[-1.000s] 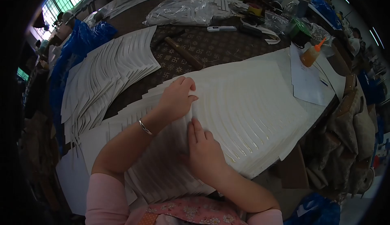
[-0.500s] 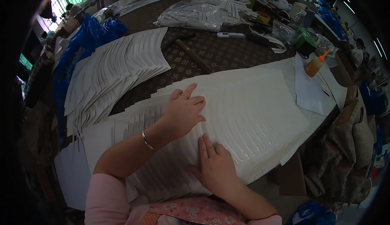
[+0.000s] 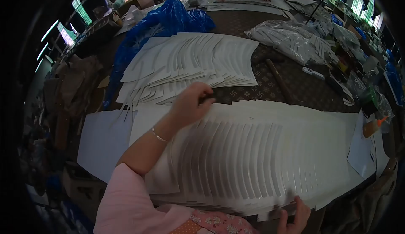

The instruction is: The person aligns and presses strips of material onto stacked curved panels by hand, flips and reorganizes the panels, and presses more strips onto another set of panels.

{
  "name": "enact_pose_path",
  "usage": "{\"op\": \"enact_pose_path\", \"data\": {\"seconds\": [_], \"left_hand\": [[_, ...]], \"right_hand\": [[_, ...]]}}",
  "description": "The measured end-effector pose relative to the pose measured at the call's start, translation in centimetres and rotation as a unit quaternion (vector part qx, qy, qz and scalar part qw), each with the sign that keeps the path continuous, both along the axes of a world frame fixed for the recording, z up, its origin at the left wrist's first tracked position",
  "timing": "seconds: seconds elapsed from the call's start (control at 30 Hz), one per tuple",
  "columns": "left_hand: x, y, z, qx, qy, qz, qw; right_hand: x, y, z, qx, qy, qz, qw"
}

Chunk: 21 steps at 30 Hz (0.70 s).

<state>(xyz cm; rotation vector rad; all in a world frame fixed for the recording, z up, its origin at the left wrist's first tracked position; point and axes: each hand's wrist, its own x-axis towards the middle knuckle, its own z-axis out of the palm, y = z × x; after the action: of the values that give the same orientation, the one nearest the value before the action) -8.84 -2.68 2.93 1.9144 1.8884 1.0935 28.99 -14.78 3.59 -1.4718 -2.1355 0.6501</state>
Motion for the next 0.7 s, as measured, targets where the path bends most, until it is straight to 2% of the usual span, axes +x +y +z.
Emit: {"op": "enact_pose_path", "data": {"seconds": [0.07,0.13,0.17,0.23,0.3,0.33,0.4,0.43,0.5,0.53,0.57,0.6,0.63,0.7], "left_hand": [[-7.7,-2.2,-0.3,-0.052,0.078,0.178,0.980],[-14.3,-5.8,-1.0,-0.105,0.159,0.313,0.931],[-17.3,-7.8,-2.3,-0.116,0.206,0.362,0.902],[-20.7,-11.5,-4.5,-0.210,0.230,0.424,0.850],[-22.6,-13.6,-5.5,-0.222,0.157,0.386,0.882],[-22.6,-14.1,-5.6,-0.219,0.176,0.380,0.881],[-23.3,-14.5,-5.7,-0.225,0.198,0.377,0.876],[-23.4,-14.2,-5.7,-0.234,0.203,0.382,0.870],[-21.2,-13.2,-2.9,-0.174,0.158,0.379,0.895],[-19.2,-12.1,-0.6,-0.139,0.052,0.352,0.924],[-16.5,-11.1,1.6,-0.109,-0.055,0.322,0.939],[-14.0,-10.6,3.2,-0.069,-0.141,0.225,0.962],[-11.3,-10.1,4.4,-0.028,-0.227,0.127,0.965],[-5.0,-9.0,6.1,-0.077,-0.333,-0.052,0.938]], "right_hand": [[1.2,-0.1,-0.8,0.014,0.021,-0.018,1.000],[2.4,-0.3,-1.3,0.027,0.039,-0.041,0.998],[2.9,-0.3,-1.5,0.034,0.046,-0.053,0.997],[4.1,-0.6,-1.7,0.051,0.058,-0.082,0.994],[4.8,-2.2,-1.1,0.065,0.062,-0.125,0.988],[4.9,-2.5,-0.8,0.065,0.053,-0.145,0.986],[4.1,-1.8,0.0,0.080,0.037,-0.075,0.993],[4.0,-2.0,0.2,0.081,0.031,-0.097,0.992],[3.6,-2.1,0.6,0.097,0.053,-0.053,0.992],[3.3,-2.1,0.6,0.098,0.050,-0.074,0.991],[2.9,-2.3,0.5,0.094,0.065,-0.045,0.992],[2.4,-2.4,0.6,0.090,0.080,-0.013,0.993],[1.6,-2.2,0.7,0.090,0.078,-0.027,0.993],[-0.4,-1.8,1.0,0.035,0.151,0.070,0.985]]}}
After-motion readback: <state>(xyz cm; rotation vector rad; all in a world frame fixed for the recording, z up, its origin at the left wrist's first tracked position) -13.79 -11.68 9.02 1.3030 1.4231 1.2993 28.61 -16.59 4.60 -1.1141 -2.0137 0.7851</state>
